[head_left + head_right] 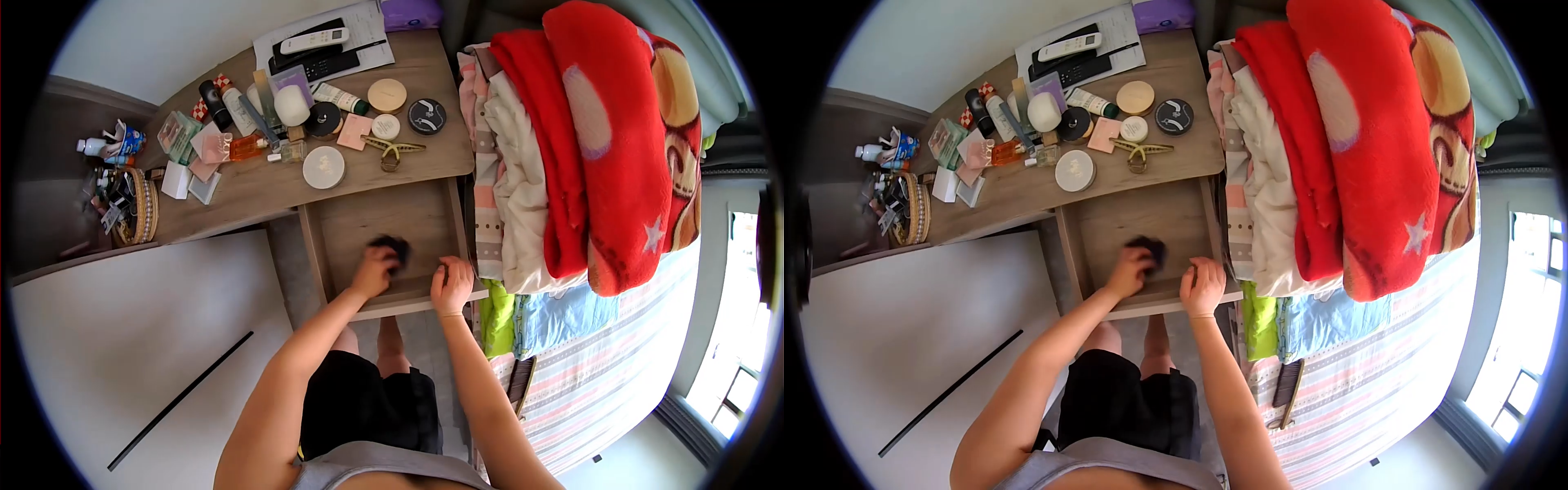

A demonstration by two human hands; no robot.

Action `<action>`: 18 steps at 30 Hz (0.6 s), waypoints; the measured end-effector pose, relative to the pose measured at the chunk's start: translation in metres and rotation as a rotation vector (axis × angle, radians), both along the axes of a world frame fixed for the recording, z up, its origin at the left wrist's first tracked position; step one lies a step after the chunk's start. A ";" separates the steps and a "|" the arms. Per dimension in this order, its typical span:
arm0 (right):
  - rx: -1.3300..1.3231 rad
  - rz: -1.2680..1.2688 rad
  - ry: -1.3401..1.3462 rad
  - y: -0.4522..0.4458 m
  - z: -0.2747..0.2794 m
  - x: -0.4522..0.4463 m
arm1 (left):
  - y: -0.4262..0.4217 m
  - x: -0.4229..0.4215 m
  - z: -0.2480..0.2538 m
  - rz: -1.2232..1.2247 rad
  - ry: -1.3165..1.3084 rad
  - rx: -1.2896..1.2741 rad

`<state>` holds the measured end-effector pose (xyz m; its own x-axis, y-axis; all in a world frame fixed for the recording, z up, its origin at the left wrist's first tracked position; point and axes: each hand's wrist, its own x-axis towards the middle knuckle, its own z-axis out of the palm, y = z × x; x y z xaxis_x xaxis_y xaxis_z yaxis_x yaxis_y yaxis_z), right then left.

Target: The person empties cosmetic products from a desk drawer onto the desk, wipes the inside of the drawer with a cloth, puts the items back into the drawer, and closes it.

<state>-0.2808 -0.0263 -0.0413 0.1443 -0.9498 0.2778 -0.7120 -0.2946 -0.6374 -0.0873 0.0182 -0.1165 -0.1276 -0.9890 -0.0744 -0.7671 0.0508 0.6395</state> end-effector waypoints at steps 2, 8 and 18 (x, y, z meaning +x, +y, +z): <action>0.009 -0.013 -0.011 0.000 0.000 0.001 | -0.010 0.000 -0.012 -0.439 0.223 0.129; 0.002 -0.012 -0.026 -0.003 0.003 0.003 | -0.089 0.010 -0.011 0.060 -0.052 -0.186; -0.002 -0.013 0.010 -0.002 0.008 0.002 | -0.080 -0.056 -0.018 -0.233 0.083 -0.156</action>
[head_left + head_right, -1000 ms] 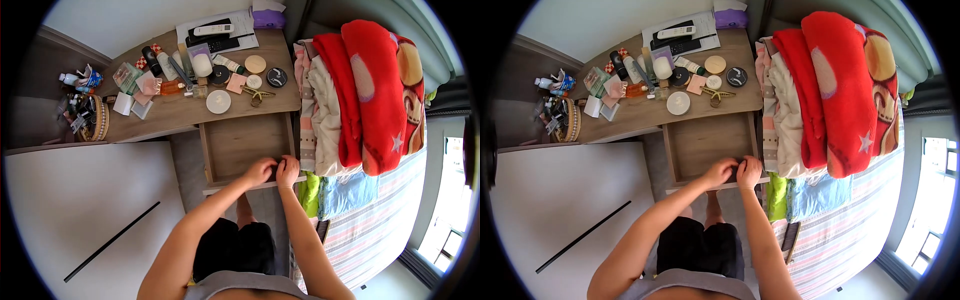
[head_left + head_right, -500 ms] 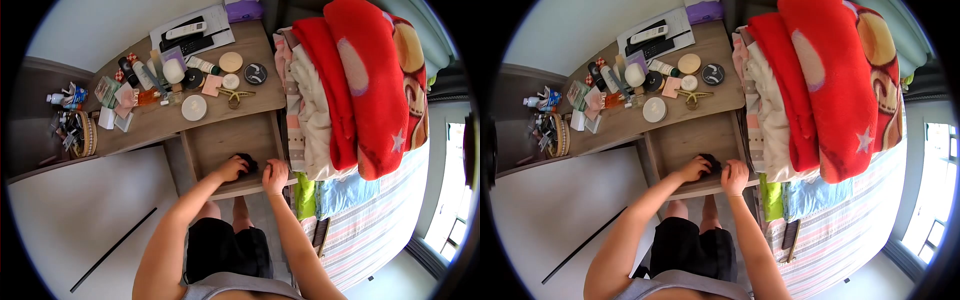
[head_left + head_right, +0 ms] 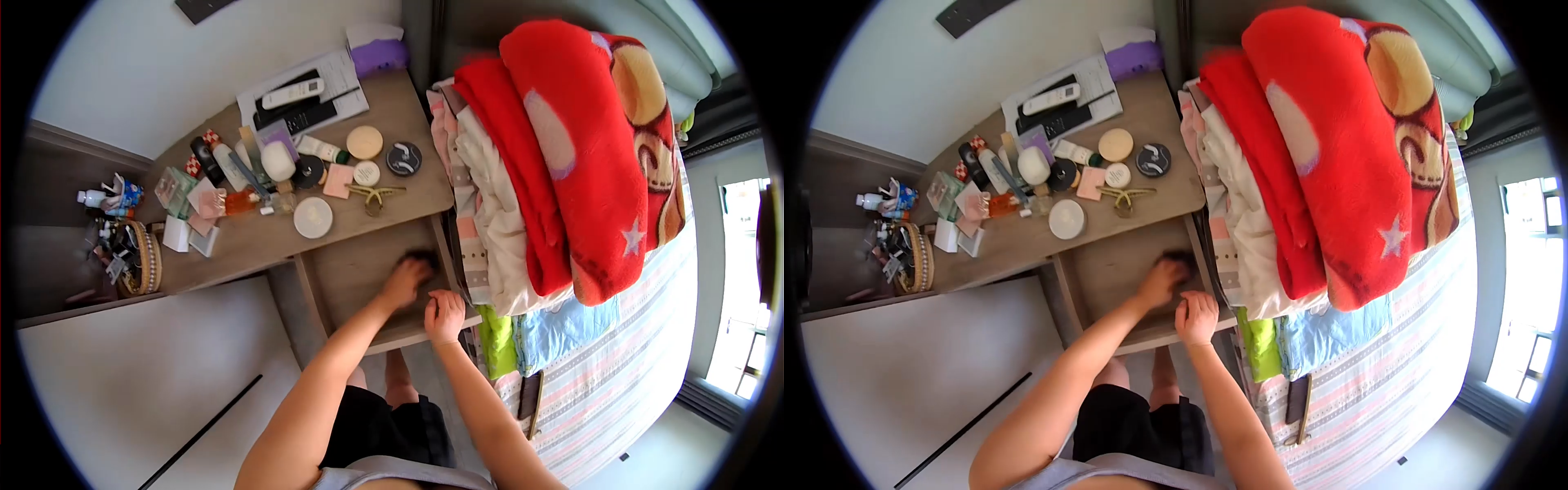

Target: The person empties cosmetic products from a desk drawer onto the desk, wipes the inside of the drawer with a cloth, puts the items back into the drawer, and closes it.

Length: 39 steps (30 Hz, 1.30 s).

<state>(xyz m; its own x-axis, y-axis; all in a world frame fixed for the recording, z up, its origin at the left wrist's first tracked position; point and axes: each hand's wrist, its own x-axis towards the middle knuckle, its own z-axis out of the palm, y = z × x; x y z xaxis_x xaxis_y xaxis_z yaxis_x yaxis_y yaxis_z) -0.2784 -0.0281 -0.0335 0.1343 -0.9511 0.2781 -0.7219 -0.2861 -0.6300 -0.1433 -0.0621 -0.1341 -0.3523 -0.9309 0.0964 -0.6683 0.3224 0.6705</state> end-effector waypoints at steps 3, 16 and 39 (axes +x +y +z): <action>-0.020 -0.012 0.012 0.001 -0.004 -0.001 | 0.047 0.017 0.001 -0.212 0.121 0.137; 0.085 0.044 0.057 0.006 -0.011 -0.007 | 0.107 0.094 0.054 0.058 -0.533 0.843; 0.711 -0.024 -0.553 0.022 0.057 0.319 | 0.073 0.344 0.193 0.418 -0.084 -0.312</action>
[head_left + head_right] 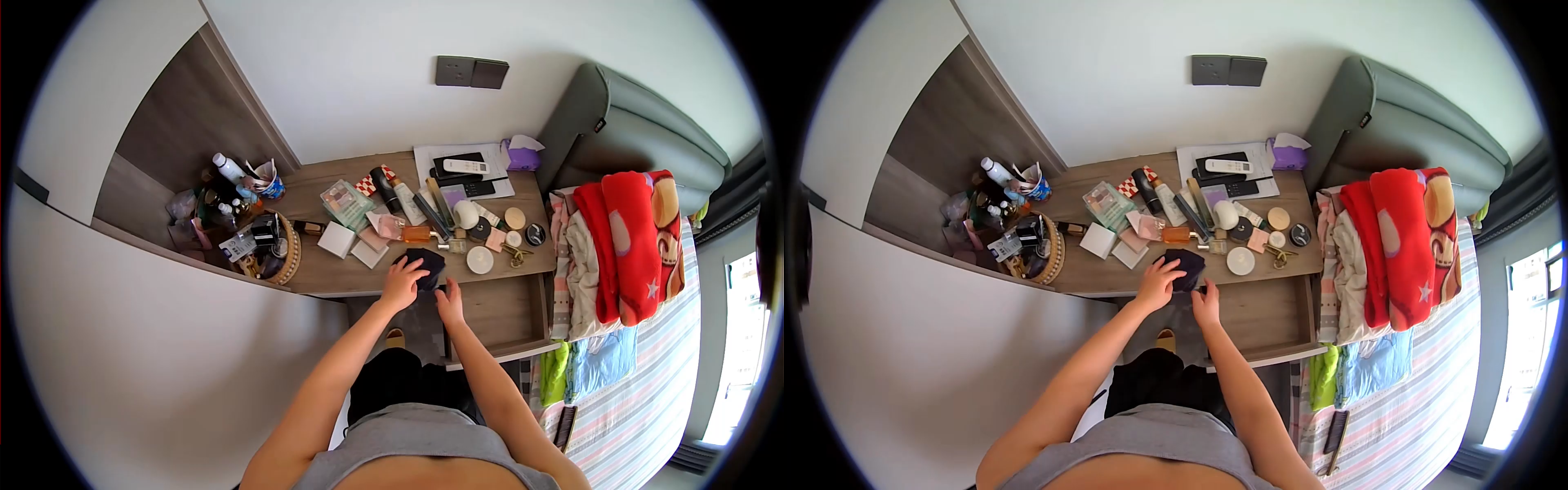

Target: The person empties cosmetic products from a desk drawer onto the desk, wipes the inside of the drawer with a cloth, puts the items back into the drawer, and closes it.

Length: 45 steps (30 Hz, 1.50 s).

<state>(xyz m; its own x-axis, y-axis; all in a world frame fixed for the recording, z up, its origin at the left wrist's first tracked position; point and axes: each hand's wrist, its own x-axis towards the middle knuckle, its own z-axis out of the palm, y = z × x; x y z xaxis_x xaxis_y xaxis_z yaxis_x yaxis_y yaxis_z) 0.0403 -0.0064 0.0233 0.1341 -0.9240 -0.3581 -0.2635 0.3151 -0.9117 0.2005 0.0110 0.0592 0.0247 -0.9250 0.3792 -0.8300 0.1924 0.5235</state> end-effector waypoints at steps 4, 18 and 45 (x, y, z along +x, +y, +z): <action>0.358 -0.090 -0.212 -0.013 0.008 0.041 | -0.003 0.046 -0.020 0.285 0.468 0.007; -0.016 -0.168 0.153 -0.003 -0.067 0.031 | -0.132 0.263 -0.070 0.618 0.196 0.540; 0.206 -0.196 0.004 -0.008 -0.011 0.056 | -0.116 0.261 -0.078 0.508 1.091 0.926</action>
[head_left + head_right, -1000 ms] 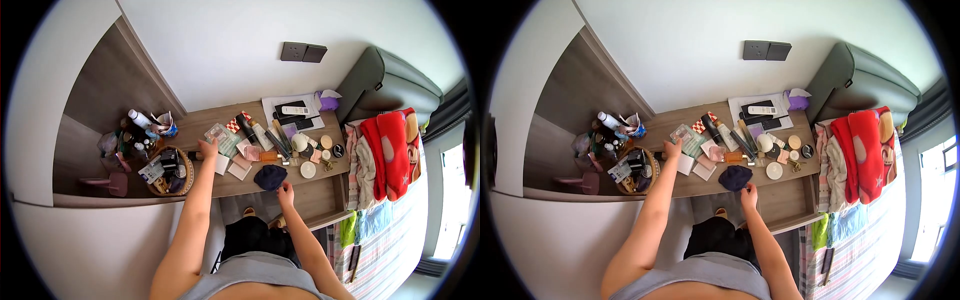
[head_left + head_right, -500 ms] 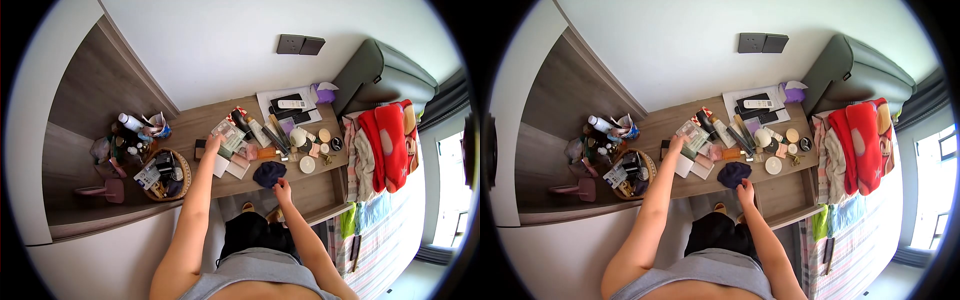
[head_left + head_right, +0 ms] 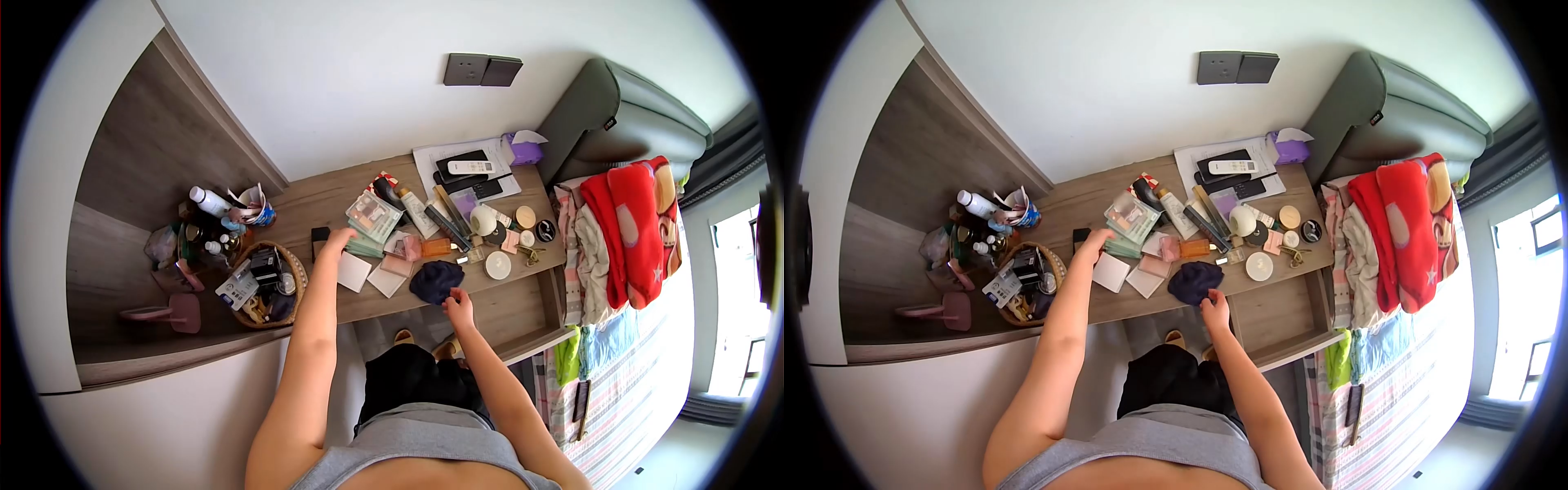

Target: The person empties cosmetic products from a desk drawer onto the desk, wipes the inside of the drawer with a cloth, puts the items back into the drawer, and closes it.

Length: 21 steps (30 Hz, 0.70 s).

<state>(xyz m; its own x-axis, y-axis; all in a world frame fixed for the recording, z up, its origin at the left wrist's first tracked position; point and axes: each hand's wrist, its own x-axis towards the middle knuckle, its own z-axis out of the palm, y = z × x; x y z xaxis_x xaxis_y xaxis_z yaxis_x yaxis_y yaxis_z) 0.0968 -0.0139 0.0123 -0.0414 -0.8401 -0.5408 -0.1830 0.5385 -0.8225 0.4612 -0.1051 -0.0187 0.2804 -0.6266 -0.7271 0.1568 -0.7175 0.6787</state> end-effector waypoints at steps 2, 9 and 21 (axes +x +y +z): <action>0.003 -0.007 -0.010 0.000 0.000 -0.002 | 0.000 0.001 0.001 0.061 0.170 -0.022; 0.038 -0.035 -0.035 0.003 0.010 -0.004 | 0.001 -0.029 0.060 0.074 0.048 -0.146; -0.014 -0.023 -0.032 -0.004 -0.004 -0.015 | 0.011 -0.025 0.083 0.064 -0.946 -0.419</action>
<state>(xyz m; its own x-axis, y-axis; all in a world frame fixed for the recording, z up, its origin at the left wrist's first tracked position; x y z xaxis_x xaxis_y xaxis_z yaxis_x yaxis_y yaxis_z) 0.0819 -0.0176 0.0086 -0.0439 -0.8465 -0.5305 -0.1443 0.5308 -0.8351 0.4365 -0.0942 0.0646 0.6647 -0.7427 0.0809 -0.5412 -0.4041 0.7374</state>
